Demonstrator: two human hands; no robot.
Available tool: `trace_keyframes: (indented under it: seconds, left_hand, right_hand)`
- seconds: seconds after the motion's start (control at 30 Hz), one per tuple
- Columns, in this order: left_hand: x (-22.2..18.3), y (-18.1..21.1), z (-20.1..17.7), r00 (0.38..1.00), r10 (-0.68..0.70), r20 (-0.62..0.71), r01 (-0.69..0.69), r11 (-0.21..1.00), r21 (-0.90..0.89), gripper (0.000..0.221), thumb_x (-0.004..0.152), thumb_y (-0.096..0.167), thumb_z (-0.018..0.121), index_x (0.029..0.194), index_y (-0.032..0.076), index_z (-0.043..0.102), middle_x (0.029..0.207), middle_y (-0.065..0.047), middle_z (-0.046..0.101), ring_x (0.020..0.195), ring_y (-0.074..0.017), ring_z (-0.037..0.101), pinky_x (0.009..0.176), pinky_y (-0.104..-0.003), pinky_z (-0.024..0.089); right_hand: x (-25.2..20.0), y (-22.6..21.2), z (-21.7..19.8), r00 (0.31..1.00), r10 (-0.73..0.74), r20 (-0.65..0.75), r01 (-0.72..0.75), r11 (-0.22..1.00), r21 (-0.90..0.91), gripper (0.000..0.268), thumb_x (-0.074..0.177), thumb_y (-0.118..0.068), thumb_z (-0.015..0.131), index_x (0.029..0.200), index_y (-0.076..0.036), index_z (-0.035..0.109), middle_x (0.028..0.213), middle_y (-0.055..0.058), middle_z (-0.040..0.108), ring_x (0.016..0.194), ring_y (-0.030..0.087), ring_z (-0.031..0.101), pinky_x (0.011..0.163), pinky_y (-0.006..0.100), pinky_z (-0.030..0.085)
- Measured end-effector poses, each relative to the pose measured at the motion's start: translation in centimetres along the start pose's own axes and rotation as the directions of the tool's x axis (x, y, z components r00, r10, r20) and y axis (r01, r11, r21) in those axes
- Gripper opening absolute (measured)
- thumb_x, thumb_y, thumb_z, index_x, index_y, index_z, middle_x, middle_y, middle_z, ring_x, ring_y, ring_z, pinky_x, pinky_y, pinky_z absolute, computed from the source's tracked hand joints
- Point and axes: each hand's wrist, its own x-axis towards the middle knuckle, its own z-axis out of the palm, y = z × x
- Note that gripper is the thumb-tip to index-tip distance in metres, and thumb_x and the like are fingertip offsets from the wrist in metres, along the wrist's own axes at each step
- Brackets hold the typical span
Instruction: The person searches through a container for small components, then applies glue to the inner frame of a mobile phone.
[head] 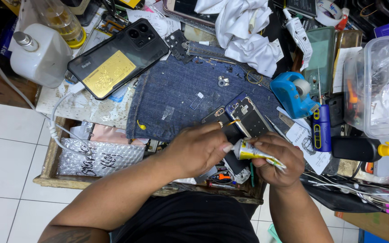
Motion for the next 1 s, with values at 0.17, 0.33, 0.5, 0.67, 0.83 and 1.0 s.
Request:
trace_keyframes:
  seconds: [0.17, 0.33, 0.5, 0.67, 0.83, 1.0]
  left_hand:
    - [-0.4, -0.2, 1.0, 0.791, -0.46, 0.403, 0.611, 0.61, -0.505, 0.043, 0.111, 0.03, 0.047, 0.077, 0.005, 0.058, 0.057, -0.002, 0.052, 0.05, -0.0115, 0.049, 0.047, -0.029, 0.042]
    - [-0.8, -0.8, 1.3, 0.689, -0.433, 0.581, 0.709, 0.236, -0.665, 0.044, 0.11, 0.033, 0.048, 0.075, 0.006, 0.053, 0.054, -0.001, 0.048, 0.041, -0.0112, 0.046, 0.039, -0.029, 0.039]
    - [-0.4, -0.5, 0.4, 0.978, -0.206, 0.021, 0.206, 0.957, -0.206, 0.033, 0.111, 0.035, 0.058, 0.093, 0.008, 0.063, 0.08, -0.005, 0.062, 0.07, -0.0181, 0.064, 0.064, -0.031, 0.051]
    - [0.6, 0.8, -2.5, 0.941, 0.335, -0.059, -0.33, 0.941, 0.078, 0.032, 0.097, 0.026, 0.064, 0.125, 0.012, 0.066, 0.108, -0.01, 0.065, 0.092, -0.0259, 0.068, 0.074, -0.036, 0.056]
    - [-0.2, 0.6, -1.6, 0.957, 0.287, -0.031, -0.279, 0.946, 0.167, 0.021, 0.102, 0.019, 0.068, 0.118, 0.005, 0.068, 0.102, -0.006, 0.064, 0.088, -0.0241, 0.067, 0.073, -0.037, 0.054]
    - [-1.2, 0.0, 1.4, 0.981, -0.165, 0.101, 0.183, 0.96, -0.209, 0.031, 0.108, 0.027, 0.06, 0.086, 0.006, 0.06, 0.078, -0.005, 0.06, 0.069, -0.0202, 0.061, 0.061, -0.033, 0.047]
  right_hand:
    - [1.8, -0.2, -0.6, 0.978, -0.184, 0.094, 0.186, 0.983, -0.007, 0.039, 0.099, -0.032, 0.072, 0.1, 0.006, 0.062, 0.09, 0.024, 0.071, 0.083, 0.033, 0.076, 0.071, 0.037, 0.061]
    - [2.3, -0.1, -0.2, 0.961, -0.269, 0.056, 0.27, 0.963, -0.019, 0.038, 0.099, -0.032, 0.07, 0.1, 0.005, 0.063, 0.086, 0.023, 0.071, 0.082, 0.034, 0.075, 0.07, 0.04, 0.062]
    - [1.6, 0.2, -0.8, 0.985, -0.168, 0.034, 0.167, 0.986, 0.028, 0.04, 0.101, -0.035, 0.069, 0.1, 0.005, 0.062, 0.087, 0.022, 0.069, 0.084, 0.032, 0.076, 0.072, 0.039, 0.064]
    - [0.2, 0.2, -0.3, 0.998, 0.04, -0.057, -0.039, 0.999, 0.02, 0.041, 0.103, -0.037, 0.069, 0.102, 0.004, 0.063, 0.091, 0.02, 0.072, 0.081, 0.028, 0.075, 0.071, 0.035, 0.061]
    - [-0.2, -0.9, -0.6, 0.991, 0.133, -0.019, -0.133, 0.991, 0.026, 0.04, 0.1, -0.036, 0.069, 0.101, 0.004, 0.065, 0.091, 0.021, 0.072, 0.079, 0.027, 0.075, 0.066, 0.032, 0.059]
    - [2.2, -1.2, -1.3, 0.953, -0.272, 0.132, 0.282, 0.957, -0.065, 0.036, 0.095, -0.029, 0.074, 0.096, 0.005, 0.06, 0.085, 0.021, 0.07, 0.079, 0.033, 0.076, 0.066, 0.038, 0.062]
